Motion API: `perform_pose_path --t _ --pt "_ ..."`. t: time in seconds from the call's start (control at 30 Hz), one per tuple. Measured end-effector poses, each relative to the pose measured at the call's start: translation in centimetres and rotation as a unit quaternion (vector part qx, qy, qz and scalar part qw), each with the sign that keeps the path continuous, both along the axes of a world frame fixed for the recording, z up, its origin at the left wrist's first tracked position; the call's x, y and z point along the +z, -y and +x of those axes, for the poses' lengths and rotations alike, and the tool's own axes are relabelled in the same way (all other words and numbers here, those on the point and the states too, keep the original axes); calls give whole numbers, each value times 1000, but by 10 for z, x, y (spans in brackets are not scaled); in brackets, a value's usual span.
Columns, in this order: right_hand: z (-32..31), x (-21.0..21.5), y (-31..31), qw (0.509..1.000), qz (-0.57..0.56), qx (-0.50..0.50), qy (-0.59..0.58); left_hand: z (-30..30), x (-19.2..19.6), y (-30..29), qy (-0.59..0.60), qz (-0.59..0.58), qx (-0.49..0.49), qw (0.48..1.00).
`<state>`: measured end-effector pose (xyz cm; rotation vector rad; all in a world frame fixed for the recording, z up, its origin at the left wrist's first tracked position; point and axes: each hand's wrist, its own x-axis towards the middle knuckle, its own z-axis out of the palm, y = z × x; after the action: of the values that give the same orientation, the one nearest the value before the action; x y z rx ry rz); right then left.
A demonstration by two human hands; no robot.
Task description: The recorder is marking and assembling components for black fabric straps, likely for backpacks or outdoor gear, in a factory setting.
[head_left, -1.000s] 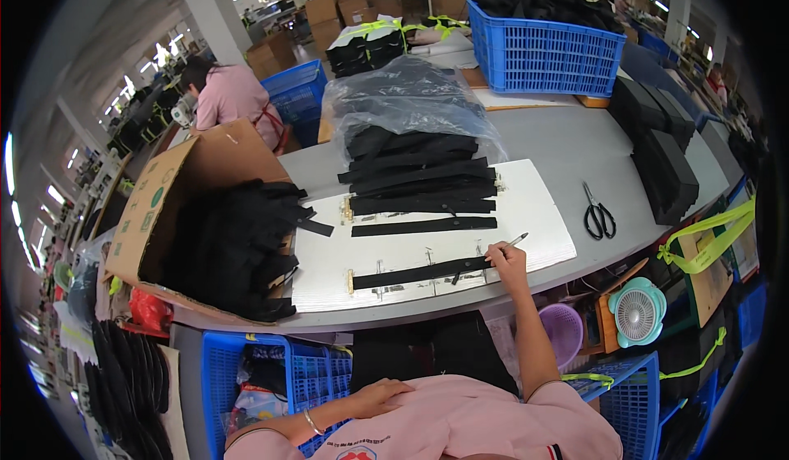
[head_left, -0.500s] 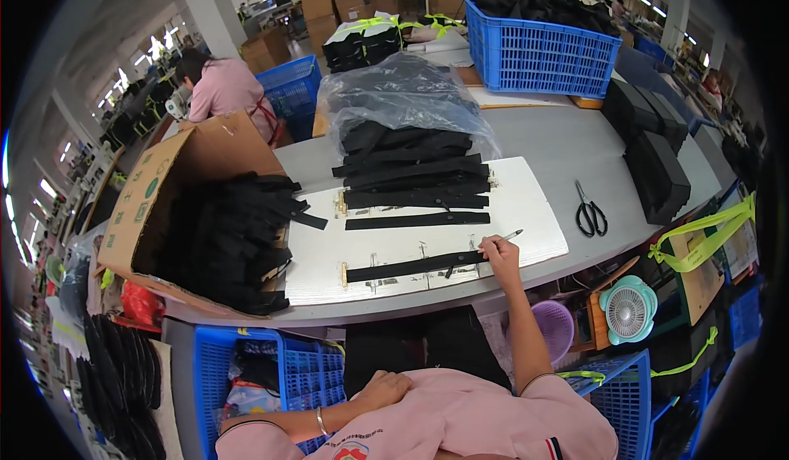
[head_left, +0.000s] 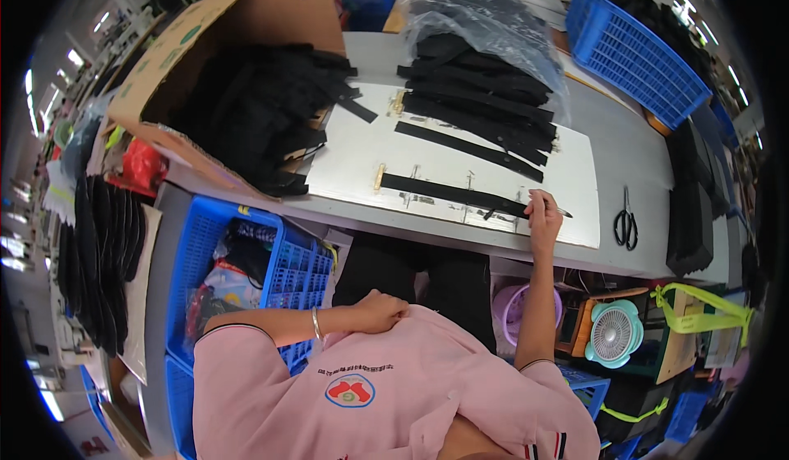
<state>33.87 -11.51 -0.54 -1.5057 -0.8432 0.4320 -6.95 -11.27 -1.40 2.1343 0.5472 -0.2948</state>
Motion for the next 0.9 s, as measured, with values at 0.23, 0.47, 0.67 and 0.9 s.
perform_pose_path --t 0.23,0.47,0.67,0.9 --pt "-6 3 2 1000 -19 3 3 27 28 -97 231 135 240 933" --pt "-15 12 2 997 -60 0 51 47 49 -278 282 418 329 798" --pt "-28 24 -19 873 -168 24 456 43 4 -373 199 628 275 700" --pt "3 16 -87 862 -181 -70 468 51 2 -383 171 585 287 739"
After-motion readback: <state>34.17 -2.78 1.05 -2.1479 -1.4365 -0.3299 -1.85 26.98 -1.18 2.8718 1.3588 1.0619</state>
